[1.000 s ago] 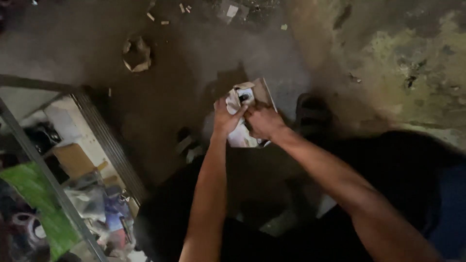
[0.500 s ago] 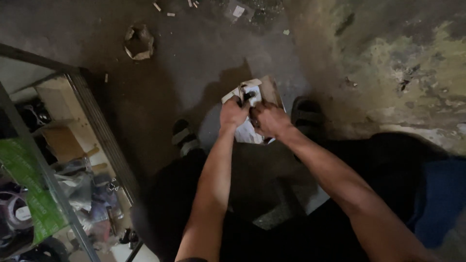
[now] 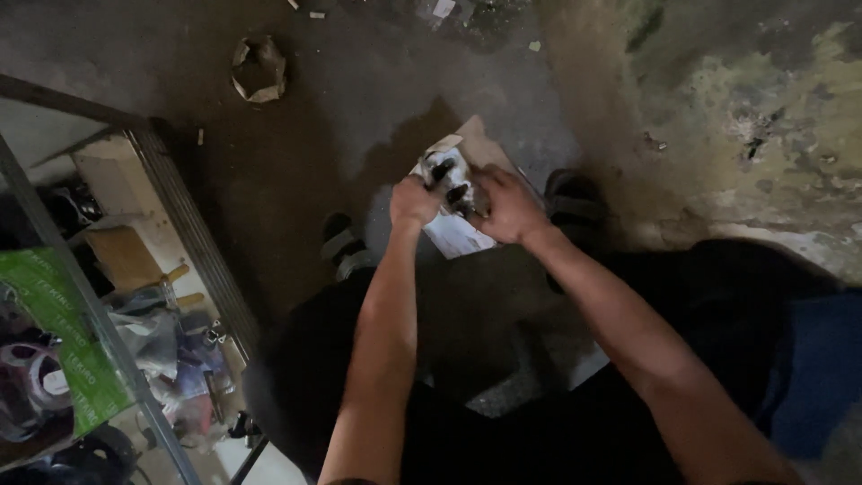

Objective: The person picks up a tool set and then cleans a cardboard box containing motorcycle parts with a cloth.

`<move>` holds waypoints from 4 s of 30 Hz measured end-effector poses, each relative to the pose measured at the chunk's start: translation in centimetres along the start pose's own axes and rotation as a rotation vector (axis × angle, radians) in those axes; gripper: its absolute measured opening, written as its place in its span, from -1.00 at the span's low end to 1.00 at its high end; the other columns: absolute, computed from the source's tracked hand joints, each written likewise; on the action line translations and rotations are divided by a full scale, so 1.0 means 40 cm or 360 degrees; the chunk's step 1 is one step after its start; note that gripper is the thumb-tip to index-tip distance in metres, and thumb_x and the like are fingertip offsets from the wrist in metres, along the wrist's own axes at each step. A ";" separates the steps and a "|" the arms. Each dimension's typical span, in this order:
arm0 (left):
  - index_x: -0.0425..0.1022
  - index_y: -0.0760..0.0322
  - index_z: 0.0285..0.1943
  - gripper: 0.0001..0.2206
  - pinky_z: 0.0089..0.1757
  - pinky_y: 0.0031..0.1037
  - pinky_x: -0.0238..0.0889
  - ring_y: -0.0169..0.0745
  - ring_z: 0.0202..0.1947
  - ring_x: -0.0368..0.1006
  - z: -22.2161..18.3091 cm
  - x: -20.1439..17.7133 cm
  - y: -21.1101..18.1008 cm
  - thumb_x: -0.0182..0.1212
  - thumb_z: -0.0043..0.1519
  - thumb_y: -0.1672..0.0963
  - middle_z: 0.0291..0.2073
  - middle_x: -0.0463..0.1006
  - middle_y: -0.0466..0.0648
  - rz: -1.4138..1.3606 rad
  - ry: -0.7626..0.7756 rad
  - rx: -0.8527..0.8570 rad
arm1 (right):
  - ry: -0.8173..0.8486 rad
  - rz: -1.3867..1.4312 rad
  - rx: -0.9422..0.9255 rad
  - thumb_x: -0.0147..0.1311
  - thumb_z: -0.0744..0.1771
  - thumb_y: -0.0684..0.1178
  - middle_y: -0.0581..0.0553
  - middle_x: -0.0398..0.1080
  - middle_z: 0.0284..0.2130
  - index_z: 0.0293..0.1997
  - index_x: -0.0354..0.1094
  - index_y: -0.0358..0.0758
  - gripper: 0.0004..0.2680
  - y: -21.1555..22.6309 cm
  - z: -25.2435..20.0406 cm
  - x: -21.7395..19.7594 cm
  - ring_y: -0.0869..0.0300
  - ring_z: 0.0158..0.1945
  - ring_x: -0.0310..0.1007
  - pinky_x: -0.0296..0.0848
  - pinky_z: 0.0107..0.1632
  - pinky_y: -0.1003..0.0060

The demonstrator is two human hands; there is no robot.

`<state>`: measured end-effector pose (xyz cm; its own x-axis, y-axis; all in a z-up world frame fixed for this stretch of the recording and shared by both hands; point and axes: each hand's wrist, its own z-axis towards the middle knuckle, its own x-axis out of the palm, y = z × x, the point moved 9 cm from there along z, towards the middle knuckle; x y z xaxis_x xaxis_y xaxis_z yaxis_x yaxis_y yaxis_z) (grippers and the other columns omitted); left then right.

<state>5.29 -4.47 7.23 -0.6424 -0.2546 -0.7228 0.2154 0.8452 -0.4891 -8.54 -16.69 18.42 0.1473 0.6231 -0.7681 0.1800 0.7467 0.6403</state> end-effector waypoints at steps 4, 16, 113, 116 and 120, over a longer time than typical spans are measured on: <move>0.62 0.37 -0.09 -0.41 0.04 -0.11 0.37 0.24 0.05 0.51 -0.006 -0.006 0.016 0.32 0.10 -0.20 -0.05 0.61 0.27 0.0020 0.0098 -0.0043 | 0.0035 0.0270 0.0353 0.29 0.18 0.02 -0.39 0.31 0.18 0.36 0.19 -0.29 -0.41 -0.045 0.005 0.044 -0.27 0.20 0.31 0.32 0.20 -0.05; 0.67 0.29 -0.11 -0.59 -0.01 -0.13 0.41 0.24 -0.01 0.55 0.013 0.032 0.116 0.34 0.12 -0.09 -0.13 0.65 0.26 -0.0276 -0.0073 0.0185 | 0.0051 0.0130 0.0562 0.26 0.20 0.05 -0.24 0.52 0.03 0.13 0.41 -0.21 -0.60 -0.041 0.058 0.086 -0.09 0.14 0.50 0.42 0.27 0.08; -0.13 0.38 0.58 -0.13 0.35 -0.07 -0.15 0.17 0.48 -0.06 -0.125 0.208 0.149 0.41 0.26 -0.01 0.49 -0.01 0.19 -0.1574 -0.0453 0.0074 | -0.0270 -0.0138 0.0556 0.36 0.15 0.05 -0.38 0.54 -0.22 -0.12 0.54 -0.31 -0.67 0.013 -0.055 0.014 -0.22 -0.11 0.53 0.47 -0.04 -0.05; -0.04 0.36 0.54 -0.12 0.30 0.02 -0.11 0.29 0.42 -0.01 -0.173 0.087 0.074 0.46 0.16 -0.03 0.43 0.06 0.25 -0.1223 -0.0542 0.0062 | -0.0039 -0.0173 0.0617 0.31 0.17 -0.03 -0.40 0.52 -0.18 -0.09 0.53 -0.30 -0.71 0.029 -0.078 0.059 -0.24 -0.07 0.51 0.47 0.00 -0.08; 0.09 0.34 0.46 -0.05 0.26 0.12 -0.17 0.39 0.34 0.05 -0.172 0.101 0.087 0.60 -0.03 -0.05 0.34 0.14 0.29 -0.0692 -0.0640 -0.0020 | 0.0197 -0.0265 0.0592 0.34 0.16 -0.07 -0.45 0.47 -0.12 -0.01 0.45 -0.35 -0.65 0.009 -0.094 0.164 -0.28 -0.03 0.48 0.45 -0.02 -0.12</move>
<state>-1.61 0.65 5.96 -0.3401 -0.7349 -0.5868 -0.0157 0.6283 -0.7778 -11.17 -11.44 13.61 -0.0273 0.5411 -0.8405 0.5336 0.7189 0.4454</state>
